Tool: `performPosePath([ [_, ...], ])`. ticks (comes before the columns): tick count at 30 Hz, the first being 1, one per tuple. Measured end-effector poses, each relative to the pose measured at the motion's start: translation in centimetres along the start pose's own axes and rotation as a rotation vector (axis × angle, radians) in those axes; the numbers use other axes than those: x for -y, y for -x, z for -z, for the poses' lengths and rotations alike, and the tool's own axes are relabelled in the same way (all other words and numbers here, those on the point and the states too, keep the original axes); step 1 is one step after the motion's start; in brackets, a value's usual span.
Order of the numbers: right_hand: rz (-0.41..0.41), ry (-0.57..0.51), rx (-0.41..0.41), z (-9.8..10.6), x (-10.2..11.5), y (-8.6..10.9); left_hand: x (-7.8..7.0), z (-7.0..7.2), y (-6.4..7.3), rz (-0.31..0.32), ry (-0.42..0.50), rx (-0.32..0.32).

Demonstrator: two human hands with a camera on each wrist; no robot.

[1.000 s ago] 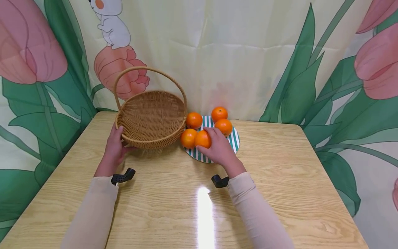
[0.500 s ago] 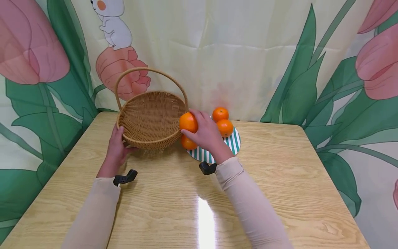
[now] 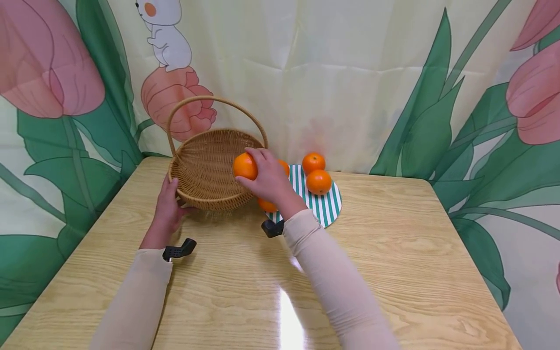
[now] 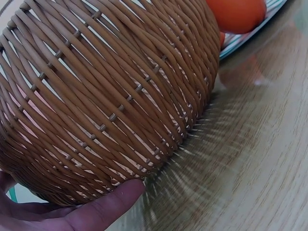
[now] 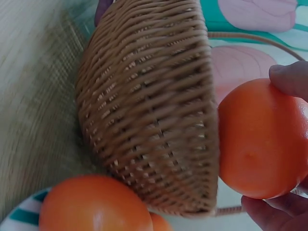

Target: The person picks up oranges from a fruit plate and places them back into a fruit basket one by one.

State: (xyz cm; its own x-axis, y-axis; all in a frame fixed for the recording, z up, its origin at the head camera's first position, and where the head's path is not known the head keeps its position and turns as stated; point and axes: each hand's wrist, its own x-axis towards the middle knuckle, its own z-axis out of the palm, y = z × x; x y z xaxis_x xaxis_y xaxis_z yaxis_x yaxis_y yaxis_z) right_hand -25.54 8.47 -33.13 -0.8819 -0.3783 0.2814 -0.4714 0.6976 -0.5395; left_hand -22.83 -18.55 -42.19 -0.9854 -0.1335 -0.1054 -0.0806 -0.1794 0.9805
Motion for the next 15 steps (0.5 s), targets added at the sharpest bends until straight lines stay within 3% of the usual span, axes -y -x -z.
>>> performPosePath([
  [10, -0.007, 0.046, 0.11, -2.4, 1.3, -1.7, -1.7, -0.7, 1.6, 0.007, -0.004, 0.014],
  [15, -0.015, 0.068, 0.166, -3.3, 1.8, -2.4, -0.8, -0.2, 0.8, 0.005, -0.021, 0.002],
])
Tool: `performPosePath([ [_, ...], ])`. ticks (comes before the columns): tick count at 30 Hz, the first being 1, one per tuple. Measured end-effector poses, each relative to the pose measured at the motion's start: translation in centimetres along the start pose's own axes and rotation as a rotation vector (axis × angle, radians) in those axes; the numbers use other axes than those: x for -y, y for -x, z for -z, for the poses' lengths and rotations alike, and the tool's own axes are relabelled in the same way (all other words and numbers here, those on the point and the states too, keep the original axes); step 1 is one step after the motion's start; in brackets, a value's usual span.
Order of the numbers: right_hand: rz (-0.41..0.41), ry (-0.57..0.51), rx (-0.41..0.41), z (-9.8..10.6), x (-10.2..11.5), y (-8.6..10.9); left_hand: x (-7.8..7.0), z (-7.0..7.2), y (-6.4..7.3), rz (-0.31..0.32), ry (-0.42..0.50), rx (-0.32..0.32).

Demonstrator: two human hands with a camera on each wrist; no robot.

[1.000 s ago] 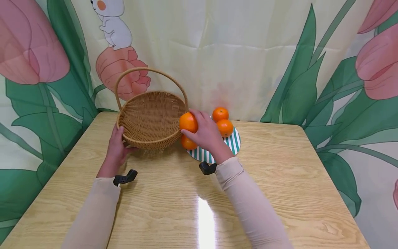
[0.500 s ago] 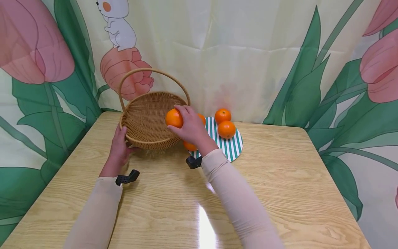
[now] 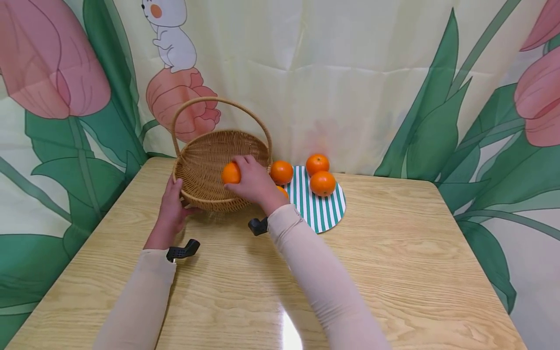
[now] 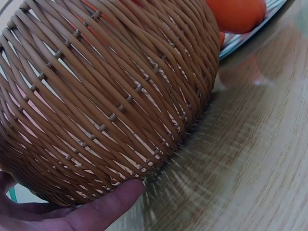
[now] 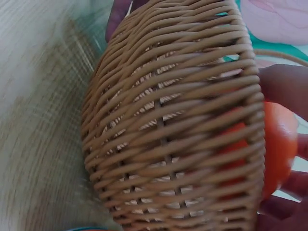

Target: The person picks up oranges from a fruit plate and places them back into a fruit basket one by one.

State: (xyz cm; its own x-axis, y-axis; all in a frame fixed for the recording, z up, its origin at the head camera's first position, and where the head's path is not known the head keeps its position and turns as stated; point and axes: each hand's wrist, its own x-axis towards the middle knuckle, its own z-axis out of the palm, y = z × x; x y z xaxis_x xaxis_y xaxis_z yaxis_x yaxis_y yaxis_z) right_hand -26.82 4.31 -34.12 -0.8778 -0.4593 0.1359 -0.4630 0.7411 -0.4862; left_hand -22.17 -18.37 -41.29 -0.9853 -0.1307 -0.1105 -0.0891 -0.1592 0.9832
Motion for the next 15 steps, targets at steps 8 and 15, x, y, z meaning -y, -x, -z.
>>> performPosePath([
  [8, 0.017, 0.074, 0.111, -0.9, 0.6, -1.3, 0.9, 0.2, -0.7, -0.004, 0.003, -0.014],
  [15, -0.007, 0.117, 0.255, -0.7, 1.1, -2.2, -0.4, -0.2, 0.6, -0.014, -0.002, 0.025],
])
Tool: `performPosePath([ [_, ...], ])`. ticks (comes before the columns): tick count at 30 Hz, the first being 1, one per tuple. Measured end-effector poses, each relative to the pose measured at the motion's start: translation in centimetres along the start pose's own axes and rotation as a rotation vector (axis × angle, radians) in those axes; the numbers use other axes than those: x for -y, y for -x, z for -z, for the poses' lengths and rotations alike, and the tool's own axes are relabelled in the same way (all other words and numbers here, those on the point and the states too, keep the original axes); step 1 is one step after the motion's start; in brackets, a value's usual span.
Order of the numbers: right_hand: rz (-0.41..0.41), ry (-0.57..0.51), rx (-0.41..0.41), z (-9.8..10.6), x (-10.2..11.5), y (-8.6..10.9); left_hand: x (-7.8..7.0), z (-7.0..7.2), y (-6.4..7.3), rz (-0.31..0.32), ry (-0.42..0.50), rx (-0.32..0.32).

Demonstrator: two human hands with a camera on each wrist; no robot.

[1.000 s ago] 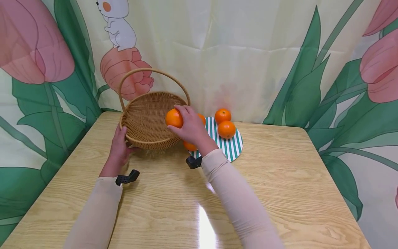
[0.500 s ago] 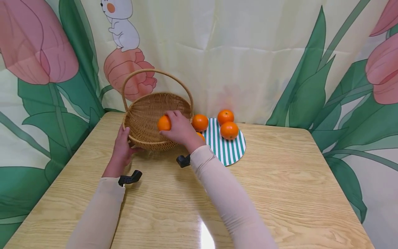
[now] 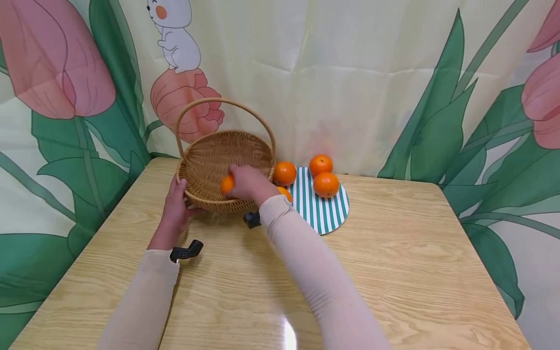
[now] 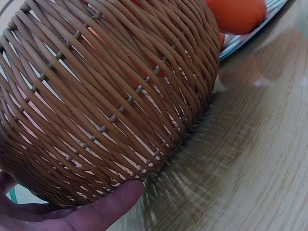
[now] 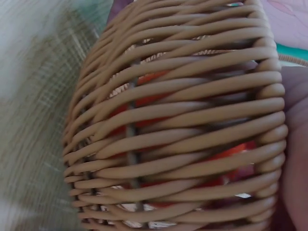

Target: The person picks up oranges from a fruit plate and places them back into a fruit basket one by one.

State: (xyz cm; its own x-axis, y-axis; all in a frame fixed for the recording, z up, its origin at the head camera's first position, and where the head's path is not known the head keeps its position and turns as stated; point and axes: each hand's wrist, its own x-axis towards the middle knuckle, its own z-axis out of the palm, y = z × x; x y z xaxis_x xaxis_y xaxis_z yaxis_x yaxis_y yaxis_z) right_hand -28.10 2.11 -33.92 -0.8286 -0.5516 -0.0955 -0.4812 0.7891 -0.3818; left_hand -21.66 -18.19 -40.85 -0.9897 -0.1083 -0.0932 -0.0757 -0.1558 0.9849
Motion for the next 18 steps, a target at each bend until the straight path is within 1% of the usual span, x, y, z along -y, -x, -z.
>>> performPosePath([
  [3, -0.017, 0.006, 0.065, 0.2, 0.2, -0.2, -0.5, -0.2, 0.4, -0.002, -0.002, 0.007],
  [6, -0.024, 0.017, 0.102, 0.2, 0.3, -0.4, -0.4, -0.2, 0.4, 0.006, 0.003, -0.004],
  [12, -0.03, 0.06, 0.138, 0.2, 0.5, -0.5, 0.8, 0.1, -0.6, 0.014, 0.004, -0.03],
  [15, -0.026, 0.074, 0.147, 0.2, 0.5, -0.6, 1.2, 0.2, -1.0, 0.014, 0.013, -0.03],
  [18, -0.011, 0.075, 0.151, 0.3, 0.4, -0.7, 1.4, 0.3, -1.2, 0.008, 0.017, -0.028],
])
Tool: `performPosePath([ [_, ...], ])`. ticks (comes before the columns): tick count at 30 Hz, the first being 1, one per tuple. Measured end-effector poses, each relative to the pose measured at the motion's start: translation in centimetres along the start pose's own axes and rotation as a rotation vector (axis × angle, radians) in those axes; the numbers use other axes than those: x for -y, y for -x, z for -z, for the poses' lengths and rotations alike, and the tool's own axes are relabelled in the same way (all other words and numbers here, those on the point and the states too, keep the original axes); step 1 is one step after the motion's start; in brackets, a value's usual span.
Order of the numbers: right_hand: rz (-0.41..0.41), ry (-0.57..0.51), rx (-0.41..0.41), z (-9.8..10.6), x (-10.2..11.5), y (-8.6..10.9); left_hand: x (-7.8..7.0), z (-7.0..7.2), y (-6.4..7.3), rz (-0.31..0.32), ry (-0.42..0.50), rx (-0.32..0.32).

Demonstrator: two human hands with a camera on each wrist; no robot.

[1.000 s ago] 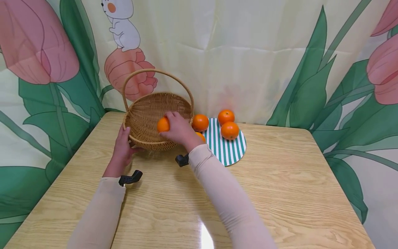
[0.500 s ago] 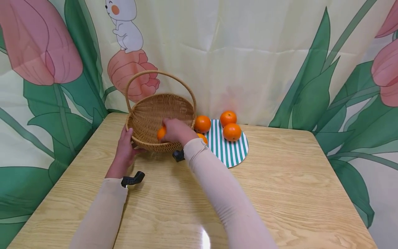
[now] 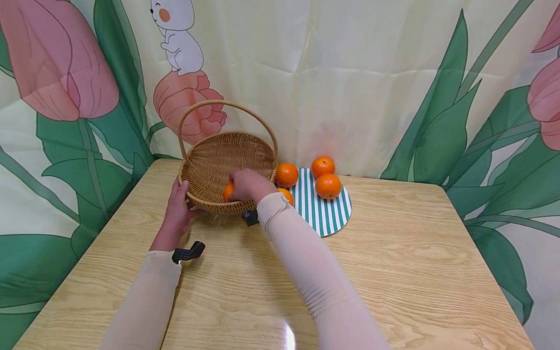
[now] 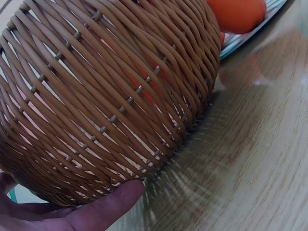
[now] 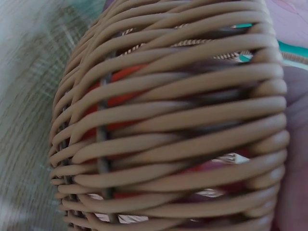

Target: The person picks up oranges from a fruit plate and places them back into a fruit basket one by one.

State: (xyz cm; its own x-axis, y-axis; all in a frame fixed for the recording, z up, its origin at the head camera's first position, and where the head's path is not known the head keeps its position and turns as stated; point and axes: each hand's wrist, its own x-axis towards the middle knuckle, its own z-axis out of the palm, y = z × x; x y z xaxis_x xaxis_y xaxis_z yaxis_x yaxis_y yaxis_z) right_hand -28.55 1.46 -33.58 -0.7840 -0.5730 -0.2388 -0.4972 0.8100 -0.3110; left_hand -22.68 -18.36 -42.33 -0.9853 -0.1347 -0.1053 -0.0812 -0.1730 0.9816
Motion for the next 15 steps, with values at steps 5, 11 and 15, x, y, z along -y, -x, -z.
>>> performPosePath([
  [5, 0.008, -0.003, -0.019, 0.1, -0.4, 0.3, 0.1, 0.1, 0.0, -0.004, -0.008, -0.003],
  [11, 0.042, -0.047, -0.117, 0.3, -1.4, 1.5, 0.2, 0.2, -0.1, -0.013, -0.021, -0.003],
  [15, 0.082, -0.104, -0.201, 0.5, -2.0, 2.6, -0.6, 0.1, 0.4, -0.008, -0.006, 0.01],
])
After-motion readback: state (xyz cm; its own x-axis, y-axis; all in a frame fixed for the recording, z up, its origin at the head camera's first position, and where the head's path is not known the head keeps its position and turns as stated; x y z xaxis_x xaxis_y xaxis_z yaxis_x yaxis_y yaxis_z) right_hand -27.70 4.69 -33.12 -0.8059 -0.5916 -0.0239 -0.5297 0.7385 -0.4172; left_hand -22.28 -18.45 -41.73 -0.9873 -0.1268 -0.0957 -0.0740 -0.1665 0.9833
